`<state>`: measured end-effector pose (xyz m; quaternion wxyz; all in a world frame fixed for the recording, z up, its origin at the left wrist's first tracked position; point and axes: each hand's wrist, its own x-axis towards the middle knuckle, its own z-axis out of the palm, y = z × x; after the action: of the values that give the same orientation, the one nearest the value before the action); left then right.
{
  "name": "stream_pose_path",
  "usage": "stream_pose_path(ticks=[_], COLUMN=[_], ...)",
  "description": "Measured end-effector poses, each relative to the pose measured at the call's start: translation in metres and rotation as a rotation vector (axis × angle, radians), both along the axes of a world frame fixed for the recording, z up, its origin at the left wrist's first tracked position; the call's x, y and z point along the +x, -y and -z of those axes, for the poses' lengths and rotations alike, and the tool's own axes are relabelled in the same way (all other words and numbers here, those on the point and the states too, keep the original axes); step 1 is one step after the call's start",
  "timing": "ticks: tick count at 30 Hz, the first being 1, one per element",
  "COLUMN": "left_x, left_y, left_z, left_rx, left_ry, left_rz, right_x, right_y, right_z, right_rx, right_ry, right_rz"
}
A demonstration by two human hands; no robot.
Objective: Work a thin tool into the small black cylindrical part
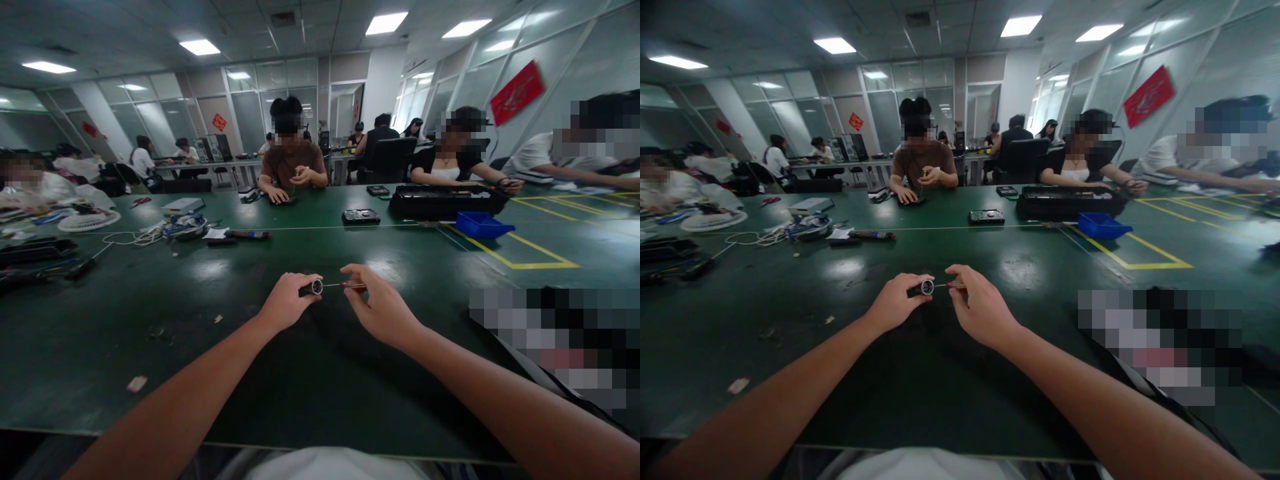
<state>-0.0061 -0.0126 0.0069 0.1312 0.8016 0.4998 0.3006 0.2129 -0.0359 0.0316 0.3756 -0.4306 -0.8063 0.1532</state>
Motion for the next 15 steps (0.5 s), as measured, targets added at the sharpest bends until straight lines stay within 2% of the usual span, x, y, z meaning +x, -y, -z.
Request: stream_pose_path(ticks=[4,7,15], left_x=[-0.0009,-0.0008,-0.0009], left_y=[0.0005,0.0013,0.0017], left_z=[-0.0001,-0.0003,-0.0032], left_rx=[-0.007,-0.017,-0.027], left_ry=[-0.015,-0.016,-0.011], left_rz=[0.002,0.007,-0.013], right_x=[0.0020,0.0028,0.0033], right_y=[-0.0020,-0.0033,-0.0027], right_z=[-0.0017,-0.0035,-0.0026], right_rx=[-0.061,-0.052,-0.094], right_ry=[0.055,0.085,0.000], right_rz=[0.021,0.029,-0.033])
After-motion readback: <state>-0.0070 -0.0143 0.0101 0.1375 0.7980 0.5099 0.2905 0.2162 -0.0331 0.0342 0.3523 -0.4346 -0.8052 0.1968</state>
